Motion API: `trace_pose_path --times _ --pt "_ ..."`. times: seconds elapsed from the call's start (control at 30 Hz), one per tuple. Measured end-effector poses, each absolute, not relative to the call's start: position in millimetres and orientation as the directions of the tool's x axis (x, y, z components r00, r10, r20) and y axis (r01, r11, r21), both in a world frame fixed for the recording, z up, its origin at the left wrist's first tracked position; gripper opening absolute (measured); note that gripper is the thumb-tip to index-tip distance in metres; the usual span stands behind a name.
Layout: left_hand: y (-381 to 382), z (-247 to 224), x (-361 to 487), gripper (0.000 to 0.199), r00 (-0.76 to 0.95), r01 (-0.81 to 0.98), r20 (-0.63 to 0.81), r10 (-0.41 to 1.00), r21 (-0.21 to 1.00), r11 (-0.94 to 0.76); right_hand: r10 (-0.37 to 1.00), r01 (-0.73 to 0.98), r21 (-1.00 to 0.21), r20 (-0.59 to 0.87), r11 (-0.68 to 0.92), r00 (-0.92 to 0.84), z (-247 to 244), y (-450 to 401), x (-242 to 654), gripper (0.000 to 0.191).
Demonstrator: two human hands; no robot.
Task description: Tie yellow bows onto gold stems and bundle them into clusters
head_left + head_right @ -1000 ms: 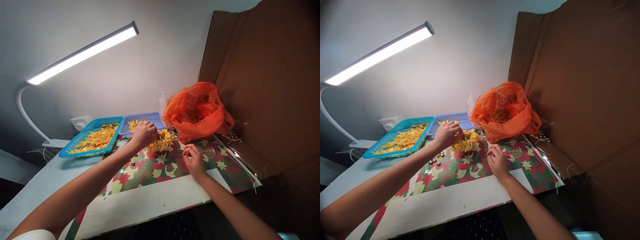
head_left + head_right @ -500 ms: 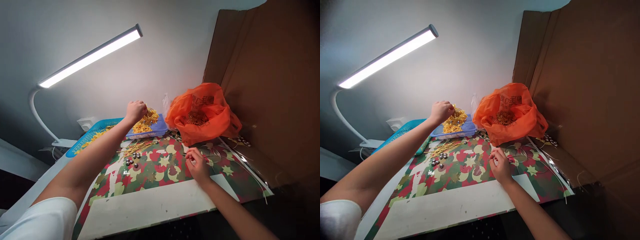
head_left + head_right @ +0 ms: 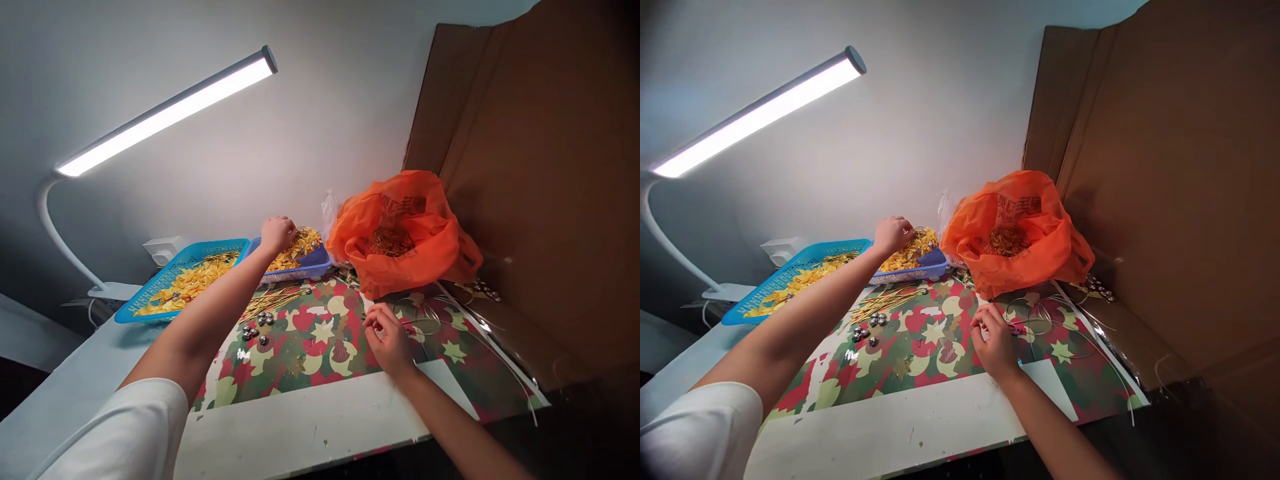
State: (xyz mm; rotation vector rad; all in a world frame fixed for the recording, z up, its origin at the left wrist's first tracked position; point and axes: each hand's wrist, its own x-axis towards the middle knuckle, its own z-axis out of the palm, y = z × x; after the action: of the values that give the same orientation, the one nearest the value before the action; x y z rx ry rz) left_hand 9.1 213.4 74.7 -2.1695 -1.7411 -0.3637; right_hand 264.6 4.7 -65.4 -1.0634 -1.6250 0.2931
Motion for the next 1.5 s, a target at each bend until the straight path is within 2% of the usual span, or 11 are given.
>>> trace_pose_path --times 0.1,0.4,0.53,0.6,0.7,0.8,0.87,0.97,1.03,1.27,1.5 --pt "211 88 -5 0.021 0.197 0.98 0.454 0.869 -0.082 -0.179 0.768 0.481 -0.677 0.641 0.557 0.013 -65 5 265 0.017" --pt "155 123 -73 0.03 0.089 0.995 0.671 0.736 -0.025 -0.098 0.739 0.564 -0.578 0.668 0.589 -0.087 -68 1 268 0.017" --pt "126 128 -106 0.023 0.104 0.993 0.673 0.733 -0.025 -0.118 0.683 0.602 -0.462 0.702 0.652 -0.201 -38 16 267 0.015" --pt "109 127 -122 0.022 0.116 0.99 0.696 0.709 -0.021 -0.142 0.708 0.588 -0.495 0.677 0.64 -0.201 -13 39 255 0.017" --pt "80 125 -144 0.022 0.105 0.983 0.793 0.601 0.006 -0.181 0.769 0.543 -0.56 0.557 0.626 -0.313 17 94 217 0.021" --pt "57 127 -160 0.02 0.012 0.976 0.877 0.481 0.094 -0.196 0.839 0.64 -0.543 0.342 0.544 -0.424 27 159 168 0.021" --pt "49 131 -167 0.018 -0.021 0.97 0.882 0.471 0.133 -0.206 0.857 0.689 -0.51 0.28 0.515 -0.433 24 196 142 0.025" --pt "45 138 -178 0.016 -0.025 0.968 0.866 0.5 0.146 -0.204 0.872 0.752 -0.448 0.179 0.484 -0.455 14 234 121 0.051" --pt "46 140 -185 0.016 -0.053 0.966 0.868 0.494 0.17 -0.195 0.875 0.777 -0.418 0.105 0.471 -0.474 8 248 117 0.06" --pt "52 139 -204 0.018 -0.111 0.955 0.905 0.41 0.211 -0.209 0.862 0.801 -0.407 -0.062 0.439 -0.504 -1 263 91 0.053" --pt "50 138 -213 0.022 -0.202 0.95 0.859 0.471 0.289 -0.119 0.838 0.775 -0.541 -0.213 0.327 -0.503 19 260 50 0.058"
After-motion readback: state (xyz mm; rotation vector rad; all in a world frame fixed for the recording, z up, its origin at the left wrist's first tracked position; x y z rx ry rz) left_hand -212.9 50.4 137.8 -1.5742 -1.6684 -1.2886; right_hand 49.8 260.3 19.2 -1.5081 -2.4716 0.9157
